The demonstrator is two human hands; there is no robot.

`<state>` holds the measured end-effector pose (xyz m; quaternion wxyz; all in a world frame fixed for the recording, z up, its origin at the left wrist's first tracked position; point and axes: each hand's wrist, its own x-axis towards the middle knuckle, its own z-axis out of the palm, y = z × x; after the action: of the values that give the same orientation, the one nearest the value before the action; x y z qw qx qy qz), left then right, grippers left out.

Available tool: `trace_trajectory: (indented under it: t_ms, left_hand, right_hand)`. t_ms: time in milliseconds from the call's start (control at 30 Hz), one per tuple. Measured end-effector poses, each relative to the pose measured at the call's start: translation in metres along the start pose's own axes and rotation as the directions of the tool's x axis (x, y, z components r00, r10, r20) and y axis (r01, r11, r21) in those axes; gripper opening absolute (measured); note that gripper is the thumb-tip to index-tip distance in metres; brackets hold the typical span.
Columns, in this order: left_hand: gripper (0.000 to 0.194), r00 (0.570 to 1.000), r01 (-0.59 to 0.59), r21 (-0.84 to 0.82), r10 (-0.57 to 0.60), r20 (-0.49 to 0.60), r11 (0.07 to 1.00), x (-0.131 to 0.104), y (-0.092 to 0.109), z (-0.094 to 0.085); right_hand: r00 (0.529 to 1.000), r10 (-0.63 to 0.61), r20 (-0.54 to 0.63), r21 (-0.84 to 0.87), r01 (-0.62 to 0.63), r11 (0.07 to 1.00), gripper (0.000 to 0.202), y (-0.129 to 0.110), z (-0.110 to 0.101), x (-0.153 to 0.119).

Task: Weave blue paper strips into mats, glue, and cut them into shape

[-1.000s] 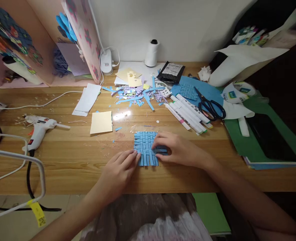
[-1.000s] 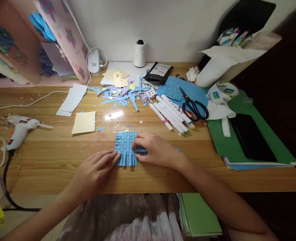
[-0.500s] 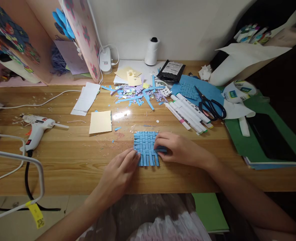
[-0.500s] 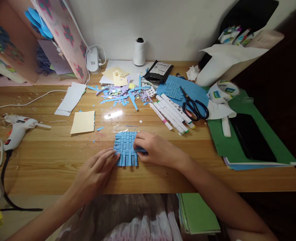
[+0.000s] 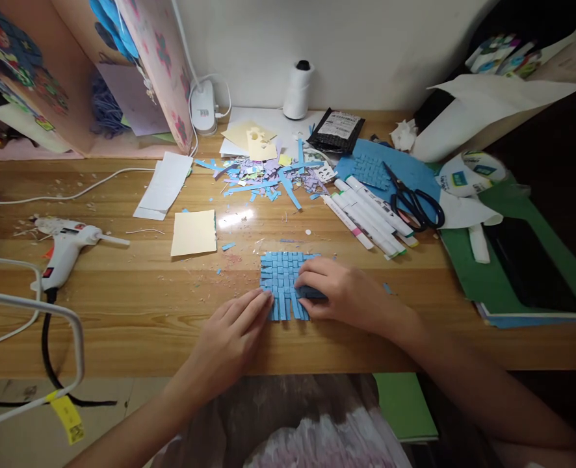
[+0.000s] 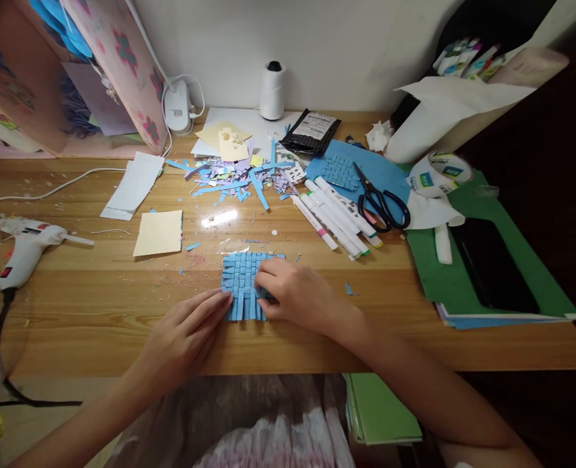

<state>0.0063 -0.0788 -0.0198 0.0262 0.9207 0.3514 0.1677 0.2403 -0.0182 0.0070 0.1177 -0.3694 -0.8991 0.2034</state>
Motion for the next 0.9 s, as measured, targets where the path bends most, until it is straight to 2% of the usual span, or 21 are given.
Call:
trace_trajectory:
  t_ms: [200, 333, 533, 733, 833, 900]
  left_hand:
    - [0.042, 0.996, 0.021, 0.034, -0.023, 0.084, 0.999, 0.004, 0.001, -0.004]
    - [0.041, 0.992, -0.038, 0.068, 0.029, 0.121, 0.997, 0.006, 0.003, -0.004]
    - [0.039, 0.992, -0.041, 0.066, 0.032, 0.12, 0.997, 0.006, 0.004, -0.004]
    - [0.04, 0.995, -0.06, -0.047, 0.063, 0.079, 0.997, 0.005, -0.001, -0.01]
    - [0.05, 0.992, 0.018, -0.119, -0.003, 0.129, 0.993, -0.001, -0.008, -0.023]
    - [0.054, 0.98, 0.185, -0.155, -0.17, 0.102, 0.97, -0.007, -0.018, -0.032]
  right_hand:
    - [1.0, -0.007, 0.03, 0.019, 0.007, 1.0, 0.01, 0.002, -0.002, -0.001]
    - [0.999, -0.042, 0.032, 0.041, 0.041, 0.998, 0.011, 0.005, -0.003, -0.001]
    - [0.977, -0.213, -0.031, 0.077, 0.215, 0.974, 0.016, 0.008, -0.002, 0.001]
    - [0.957, -0.29, -0.02, 0.061, 0.291, 0.955, 0.021, 0.011, -0.003, 0.002]
    - [0.953, -0.3, 0.029, 0.094, 0.296, 0.95, 0.02, 0.011, -0.007, 0.001]
    - [0.955, -0.29, 0.06, 0.134, 0.281, 0.95, 0.019, 0.01, -0.009, 0.0]
